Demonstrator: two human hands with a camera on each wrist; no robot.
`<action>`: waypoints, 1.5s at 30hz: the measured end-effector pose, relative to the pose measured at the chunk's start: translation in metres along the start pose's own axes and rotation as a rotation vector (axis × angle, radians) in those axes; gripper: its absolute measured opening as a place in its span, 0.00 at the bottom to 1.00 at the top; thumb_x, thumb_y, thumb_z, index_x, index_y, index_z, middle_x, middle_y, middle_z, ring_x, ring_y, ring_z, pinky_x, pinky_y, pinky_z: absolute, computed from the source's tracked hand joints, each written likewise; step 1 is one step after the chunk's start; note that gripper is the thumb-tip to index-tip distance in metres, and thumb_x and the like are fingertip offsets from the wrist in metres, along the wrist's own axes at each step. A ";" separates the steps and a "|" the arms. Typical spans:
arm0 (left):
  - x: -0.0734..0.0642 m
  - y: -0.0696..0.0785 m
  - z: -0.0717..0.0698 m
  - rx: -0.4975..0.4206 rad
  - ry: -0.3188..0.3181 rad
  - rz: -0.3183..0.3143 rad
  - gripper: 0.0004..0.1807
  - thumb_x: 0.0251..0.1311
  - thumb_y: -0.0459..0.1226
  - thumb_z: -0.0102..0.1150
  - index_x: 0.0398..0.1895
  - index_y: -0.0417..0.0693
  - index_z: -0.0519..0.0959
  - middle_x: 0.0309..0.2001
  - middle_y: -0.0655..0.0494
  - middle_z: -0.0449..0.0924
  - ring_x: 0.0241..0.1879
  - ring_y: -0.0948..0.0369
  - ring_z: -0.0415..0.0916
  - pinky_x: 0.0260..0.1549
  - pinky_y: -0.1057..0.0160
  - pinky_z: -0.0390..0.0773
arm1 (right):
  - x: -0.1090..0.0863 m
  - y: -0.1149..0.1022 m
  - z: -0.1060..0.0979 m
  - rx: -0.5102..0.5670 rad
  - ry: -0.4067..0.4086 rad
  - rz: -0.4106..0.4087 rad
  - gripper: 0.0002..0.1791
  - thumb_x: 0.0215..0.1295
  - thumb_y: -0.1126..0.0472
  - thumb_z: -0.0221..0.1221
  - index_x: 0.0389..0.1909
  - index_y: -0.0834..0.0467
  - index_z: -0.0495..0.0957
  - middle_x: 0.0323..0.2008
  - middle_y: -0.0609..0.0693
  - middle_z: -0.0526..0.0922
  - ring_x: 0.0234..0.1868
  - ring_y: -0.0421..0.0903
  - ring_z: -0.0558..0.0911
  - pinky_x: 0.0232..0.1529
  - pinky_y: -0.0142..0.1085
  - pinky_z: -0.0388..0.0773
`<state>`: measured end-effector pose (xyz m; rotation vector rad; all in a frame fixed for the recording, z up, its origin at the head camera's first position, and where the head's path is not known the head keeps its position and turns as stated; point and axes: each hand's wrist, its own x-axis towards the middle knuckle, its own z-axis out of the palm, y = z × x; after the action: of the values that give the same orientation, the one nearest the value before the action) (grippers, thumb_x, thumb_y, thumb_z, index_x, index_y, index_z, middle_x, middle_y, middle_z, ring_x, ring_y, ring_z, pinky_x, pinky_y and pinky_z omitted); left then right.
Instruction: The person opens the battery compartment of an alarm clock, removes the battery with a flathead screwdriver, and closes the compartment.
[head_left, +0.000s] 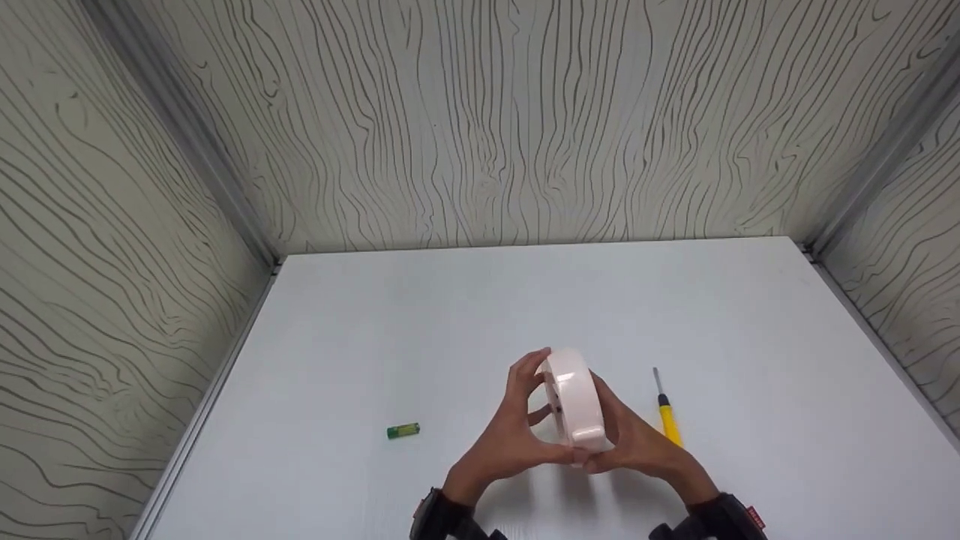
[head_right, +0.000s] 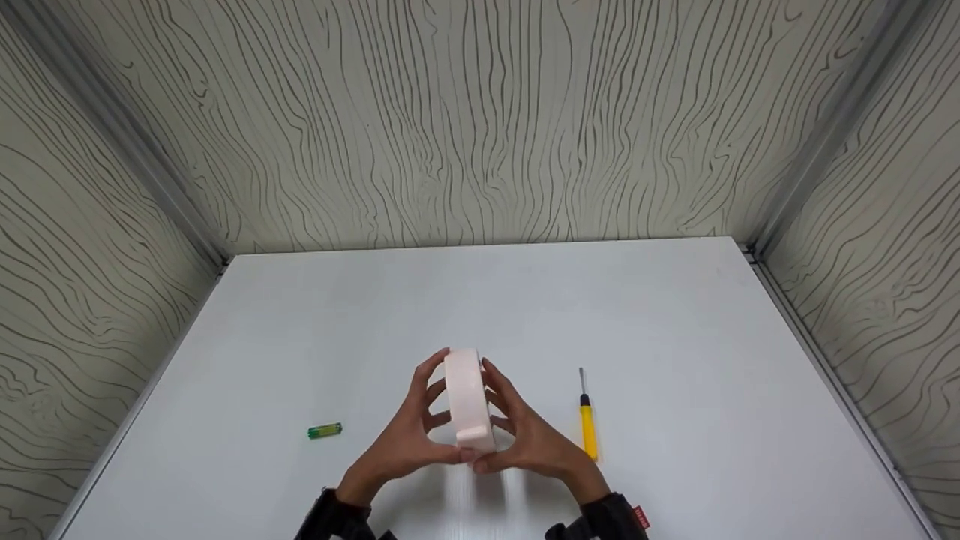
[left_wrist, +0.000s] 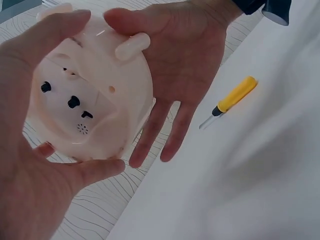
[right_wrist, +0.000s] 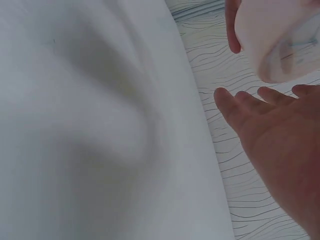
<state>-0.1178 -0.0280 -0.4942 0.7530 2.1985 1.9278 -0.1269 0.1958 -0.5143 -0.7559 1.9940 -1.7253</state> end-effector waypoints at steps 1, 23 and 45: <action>0.000 0.000 0.000 -0.012 -0.004 -0.003 0.62 0.41 0.45 0.78 0.75 0.72 0.44 0.73 0.69 0.43 0.73 0.51 0.54 0.59 0.57 0.75 | 0.001 0.000 0.001 0.007 0.000 -0.006 0.63 0.52 0.62 0.69 0.78 0.45 0.34 0.76 0.58 0.48 0.65 0.40 0.68 0.64 0.27 0.68; -0.013 -0.009 -0.026 0.265 -0.041 -0.038 0.64 0.41 0.54 0.76 0.77 0.72 0.40 0.77 0.62 0.45 0.75 0.56 0.53 0.65 0.47 0.70 | -0.003 -0.014 0.001 -0.576 0.305 -0.083 0.62 0.38 0.48 0.79 0.76 0.50 0.55 0.70 0.54 0.63 0.64 0.50 0.71 0.56 0.47 0.77; -0.021 -0.058 -0.024 0.404 -0.148 -0.288 0.62 0.38 0.60 0.75 0.77 0.64 0.49 0.76 0.65 0.52 0.76 0.58 0.52 0.71 0.46 0.57 | -0.001 0.011 0.014 -0.718 0.166 0.232 0.61 0.41 0.39 0.74 0.75 0.52 0.54 0.74 0.63 0.54 0.65 0.60 0.68 0.61 0.61 0.71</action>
<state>-0.1261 -0.0624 -0.5501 0.5615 2.4681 1.2733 -0.1192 0.1867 -0.5277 -0.5588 2.7252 -0.9485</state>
